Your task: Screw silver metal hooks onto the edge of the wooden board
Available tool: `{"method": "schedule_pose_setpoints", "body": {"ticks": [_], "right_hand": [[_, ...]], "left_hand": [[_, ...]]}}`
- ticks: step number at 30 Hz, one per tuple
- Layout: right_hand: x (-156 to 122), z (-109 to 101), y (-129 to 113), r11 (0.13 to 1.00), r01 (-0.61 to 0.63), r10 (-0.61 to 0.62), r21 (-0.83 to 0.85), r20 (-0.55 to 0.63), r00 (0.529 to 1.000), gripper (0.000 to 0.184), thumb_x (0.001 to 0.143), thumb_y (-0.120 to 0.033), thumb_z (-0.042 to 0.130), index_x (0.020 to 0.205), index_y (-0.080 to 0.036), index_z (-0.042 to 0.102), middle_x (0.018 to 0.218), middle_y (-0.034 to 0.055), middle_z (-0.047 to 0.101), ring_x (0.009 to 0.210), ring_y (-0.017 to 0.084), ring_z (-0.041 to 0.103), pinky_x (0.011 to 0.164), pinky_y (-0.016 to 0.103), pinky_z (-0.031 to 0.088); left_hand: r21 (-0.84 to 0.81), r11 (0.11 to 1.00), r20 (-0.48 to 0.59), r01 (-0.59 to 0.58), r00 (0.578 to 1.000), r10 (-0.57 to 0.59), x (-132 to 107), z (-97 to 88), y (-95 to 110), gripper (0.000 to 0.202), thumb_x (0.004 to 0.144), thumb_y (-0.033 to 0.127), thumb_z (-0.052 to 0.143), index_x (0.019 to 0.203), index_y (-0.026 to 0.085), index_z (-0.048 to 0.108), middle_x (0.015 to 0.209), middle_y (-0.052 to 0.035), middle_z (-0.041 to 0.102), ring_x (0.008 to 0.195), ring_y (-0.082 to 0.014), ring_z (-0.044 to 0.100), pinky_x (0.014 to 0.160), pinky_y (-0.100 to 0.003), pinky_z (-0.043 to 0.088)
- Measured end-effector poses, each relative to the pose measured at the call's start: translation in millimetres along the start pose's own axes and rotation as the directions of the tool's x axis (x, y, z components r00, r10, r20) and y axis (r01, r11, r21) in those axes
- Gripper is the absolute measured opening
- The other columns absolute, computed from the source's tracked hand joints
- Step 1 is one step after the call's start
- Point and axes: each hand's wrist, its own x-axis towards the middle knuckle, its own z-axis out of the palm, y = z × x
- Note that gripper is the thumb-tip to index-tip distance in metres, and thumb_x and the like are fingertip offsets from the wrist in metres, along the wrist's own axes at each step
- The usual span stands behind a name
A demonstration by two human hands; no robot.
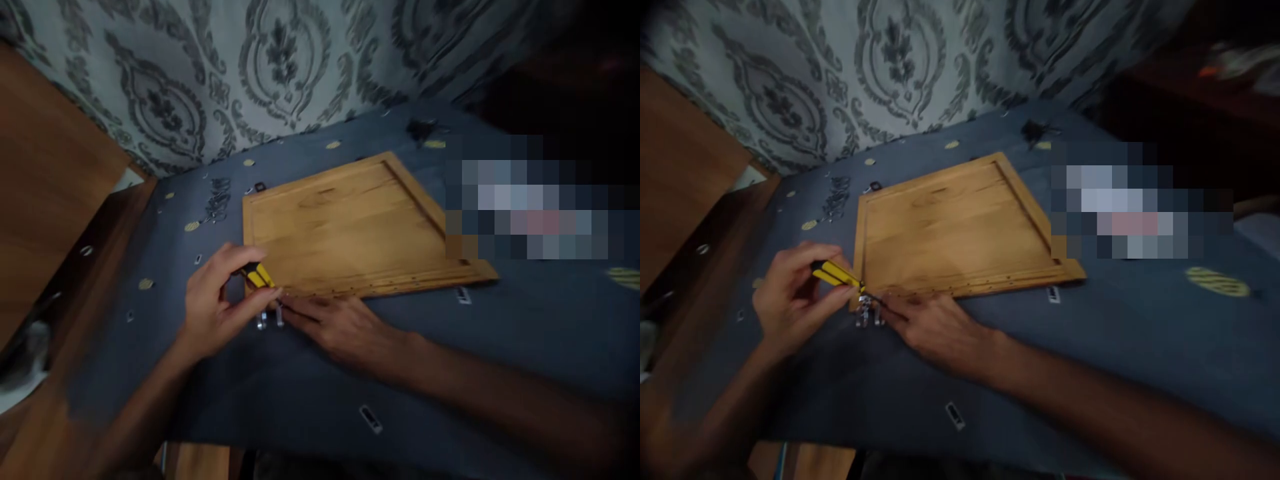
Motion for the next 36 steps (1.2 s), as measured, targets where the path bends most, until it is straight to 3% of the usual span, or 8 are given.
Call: {"method": "schedule_pose_setpoints", "body": {"ticks": [5,8,13,17,21,29,36], "right_hand": [[-0.6,11.2,0.2,0.998,0.017,-0.028,-0.058,-0.187,0.982,0.048,0.092,-0.002,0.051,0.135,-0.016,0.067,0.133,0.0099,0.074,0.083,0.018,0.076,0.061,0.029,0.059],[-1.3,11.3,-1.0,0.995,0.012,-0.030,-0.096,-0.191,0.981,0.046,0.089,-0.001,0.053,0.127,-0.018,0.072,0.134,0.0085,0.073,0.081,0.018,0.076,0.060,0.029,0.060],[-2.4,9.2,-2.1,0.997,0.003,-0.020,-0.080,-0.209,0.978,0.046,0.090,0.001,0.047,0.121,-0.018,0.075,0.136,0.0056,0.073,0.084,0.018,0.077,0.058,0.030,0.061],[-2.3,9.2,-2.3,0.998,-0.002,-0.012,-0.066,-0.211,0.977,0.046,0.090,0.001,0.048,0.122,-0.018,0.074,0.136,0.0063,0.073,0.085,0.019,0.077,0.064,0.031,0.063],[-2.3,7.8,-2.6,0.996,0.001,-0.016,-0.086,-0.179,0.984,0.047,0.090,0.001,0.049,0.125,-0.019,0.073,0.138,0.0068,0.071,0.083,0.018,0.076,0.063,0.031,0.063],[-1.5,6.6,-3.1,0.995,0.006,-0.027,-0.104,-0.199,0.980,0.050,0.089,0.001,0.047,0.127,-0.020,0.073,0.140,0.0080,0.070,0.079,0.019,0.074,0.062,0.032,0.060],[-2.8,8.6,-4.3,0.995,-0.007,-0.012,-0.102,-0.184,0.983,0.045,0.090,-0.001,0.050,0.123,-0.020,0.073,0.139,0.0076,0.070,0.079,0.020,0.074,0.060,0.032,0.059]], "left_hand": [[0.000,1.000,0.002,0.015,1.000,-0.015,3.3,0.1,0.0,0.043,0.088,0.022,0.082,0.128,0.024,0.066,0.109,-0.0030,0.072,0.083,-0.0130,0.071,0.070,-0.024,0.058],[-0.018,0.999,-0.031,0.030,0.999,-0.030,4.8,-0.5,1.8,0.045,0.086,0.022,0.083,0.128,0.026,0.067,0.106,-0.0019,0.072,0.080,-0.0126,0.070,0.069,-0.023,0.059],[-0.029,0.995,-0.186,0.095,0.978,-0.099,8.1,-4.2,8.7,0.039,0.086,0.023,0.083,0.123,0.029,0.070,0.113,-0.0019,0.068,0.083,-0.0142,0.071,0.069,-0.027,0.062],[-0.040,0.986,-0.122,0.161,0.979,-0.164,8.0,-4.6,12.9,0.043,0.087,0.018,0.081,0.125,0.034,0.071,0.116,-0.0024,0.068,0.087,-0.0176,0.072,0.070,-0.032,0.064],[-0.045,0.991,-0.110,0.125,0.986,-0.129,6.6,-0.9,10.8,0.045,0.085,0.013,0.081,0.125,0.032,0.072,0.115,-0.0018,0.068,0.083,-0.0149,0.071,0.068,-0.029,0.064],[0.007,0.991,-0.090,0.133,0.987,-0.132,6.2,1.0,10.0,0.040,0.088,0.021,0.081,0.124,0.034,0.070,0.112,-0.0023,0.068,0.079,-0.0159,0.070,0.065,-0.031,0.063],[-0.007,0.993,-0.083,0.120,0.989,-0.120,4.9,0.4,8.4,0.042,0.087,0.018,0.081,0.125,0.031,0.070,0.113,-0.0023,0.069,0.081,-0.0159,0.072,0.067,-0.031,0.063]]}}
